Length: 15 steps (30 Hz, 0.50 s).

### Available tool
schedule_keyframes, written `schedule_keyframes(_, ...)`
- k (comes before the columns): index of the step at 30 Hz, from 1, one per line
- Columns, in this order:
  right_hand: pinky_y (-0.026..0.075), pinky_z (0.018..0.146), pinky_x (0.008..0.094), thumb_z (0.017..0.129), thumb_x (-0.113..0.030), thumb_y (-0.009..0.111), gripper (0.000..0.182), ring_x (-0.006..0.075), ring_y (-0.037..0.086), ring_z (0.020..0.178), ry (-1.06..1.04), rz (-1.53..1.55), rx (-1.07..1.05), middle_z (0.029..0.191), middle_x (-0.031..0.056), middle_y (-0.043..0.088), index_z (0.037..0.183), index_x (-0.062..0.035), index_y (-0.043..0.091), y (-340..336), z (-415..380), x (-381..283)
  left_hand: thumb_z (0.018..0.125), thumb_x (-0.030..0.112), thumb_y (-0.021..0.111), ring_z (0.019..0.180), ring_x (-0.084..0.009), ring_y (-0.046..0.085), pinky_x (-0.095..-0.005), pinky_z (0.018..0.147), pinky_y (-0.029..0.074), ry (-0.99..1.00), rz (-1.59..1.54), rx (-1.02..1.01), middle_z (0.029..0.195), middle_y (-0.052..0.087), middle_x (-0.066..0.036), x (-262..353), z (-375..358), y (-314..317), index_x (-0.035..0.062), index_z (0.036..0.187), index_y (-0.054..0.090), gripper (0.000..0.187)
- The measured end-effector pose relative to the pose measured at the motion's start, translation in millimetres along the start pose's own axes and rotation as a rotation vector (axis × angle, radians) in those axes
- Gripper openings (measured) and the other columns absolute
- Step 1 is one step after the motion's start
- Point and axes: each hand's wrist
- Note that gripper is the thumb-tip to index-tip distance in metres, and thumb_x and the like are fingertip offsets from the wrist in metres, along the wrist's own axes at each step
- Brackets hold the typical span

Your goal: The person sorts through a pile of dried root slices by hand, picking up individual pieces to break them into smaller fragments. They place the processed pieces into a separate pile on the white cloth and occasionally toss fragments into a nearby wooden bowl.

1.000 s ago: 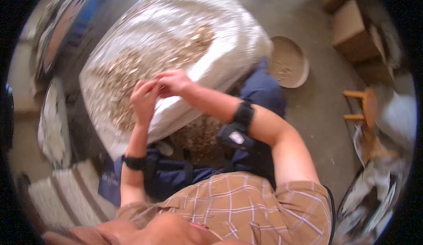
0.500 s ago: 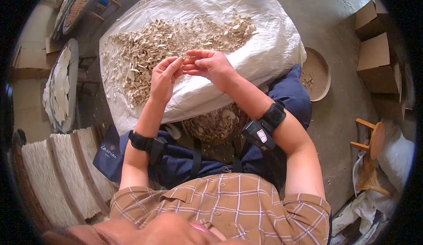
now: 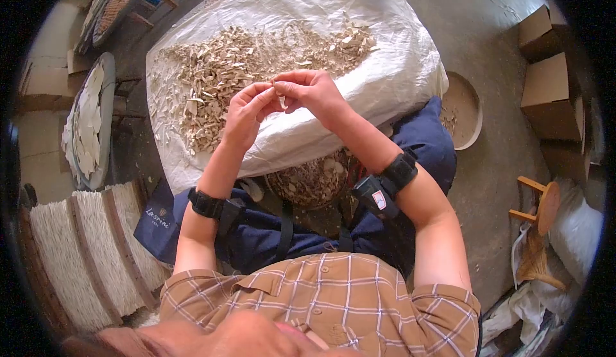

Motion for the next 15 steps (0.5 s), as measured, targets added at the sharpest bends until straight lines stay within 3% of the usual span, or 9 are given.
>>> schedule_keyframes(5,0.047,0.054,0.0197,0.076,-0.014,0.062,0.02,0.0086,0.055,0.059,-0.113,-0.03,0.066,0.073,0.0047,0.059,0.089,0.0021,0.06,2.7,1.7,3.0,0.08,0.011,0.057,0.068,-0.0112,0.057,-0.0239,0.065,0.049,-0.044,-0.111,-0.028,0.078,0.059,-0.006,2.6,2.1,-1.4,-0.0014,0.091,0.056,0.017)
schedule_keyframes(15,0.048,0.053,0.0224,0.078,-0.011,0.056,0.013,0.0097,0.055,0.058,-0.023,0.043,0.079,0.069,0.0063,0.059,0.082,0.0013,0.058,-0.1,3.5,7.2,0.078,0.006,0.056,0.069,-0.013,0.058,-0.0255,0.067,0.05,-0.074,-0.047,-0.038,0.08,0.059,-0.007,6.3,0.1,2.1,-0.0022,0.091,0.055,0.015)
Point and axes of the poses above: each hand's wrist, its own z-axis towards the middle knuckle, its own y-axis out of the palm, x = y × z
